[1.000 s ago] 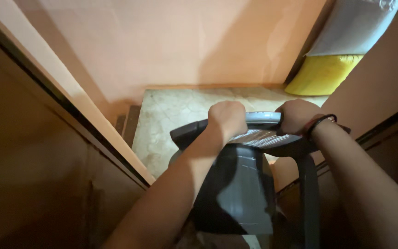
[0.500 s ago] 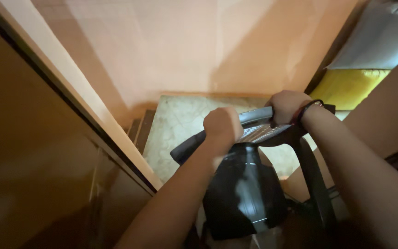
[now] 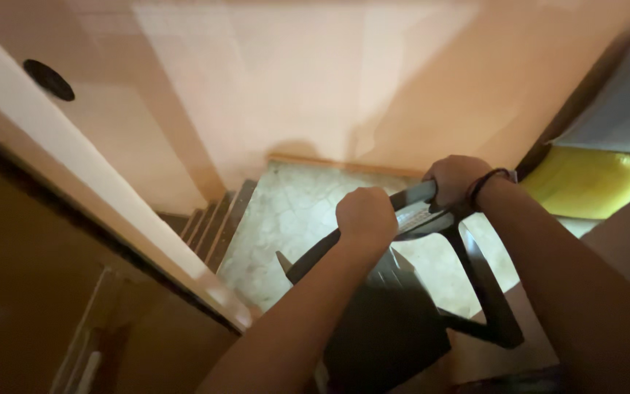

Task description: The person places a red cloth on a stair and then picks up a plastic chair. They carry the chair through a doorway, down a short flight of stairs, and along a narrow corridor, finally setting it down against a wall.

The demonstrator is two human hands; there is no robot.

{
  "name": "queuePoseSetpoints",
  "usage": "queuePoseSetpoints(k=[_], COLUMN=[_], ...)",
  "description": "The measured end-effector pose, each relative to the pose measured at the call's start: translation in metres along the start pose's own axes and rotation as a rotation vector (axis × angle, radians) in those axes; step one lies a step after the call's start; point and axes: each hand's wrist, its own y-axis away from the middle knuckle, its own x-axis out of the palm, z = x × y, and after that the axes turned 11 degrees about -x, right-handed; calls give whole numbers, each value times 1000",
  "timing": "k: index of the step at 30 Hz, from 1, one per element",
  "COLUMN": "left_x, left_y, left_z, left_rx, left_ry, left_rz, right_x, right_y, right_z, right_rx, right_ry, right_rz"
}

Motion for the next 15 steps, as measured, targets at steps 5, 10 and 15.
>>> queuePoseSetpoints(k=[5,10,15], left_x=[2,7,32], left_y=[-23,-56,-95], left_z=[-10,-5,-35], left_rx=[-31,66,281], left_ry=[-64,-164,-186], left_rz=[9,-40,-152], right_x=[7,-5,-10], right_y=[-16,-31,-13], right_z=[-24,-23,-58], right_rx=[-50,22,95], right_ry=[-13,-23,-101], right_rz=[6,56,70])
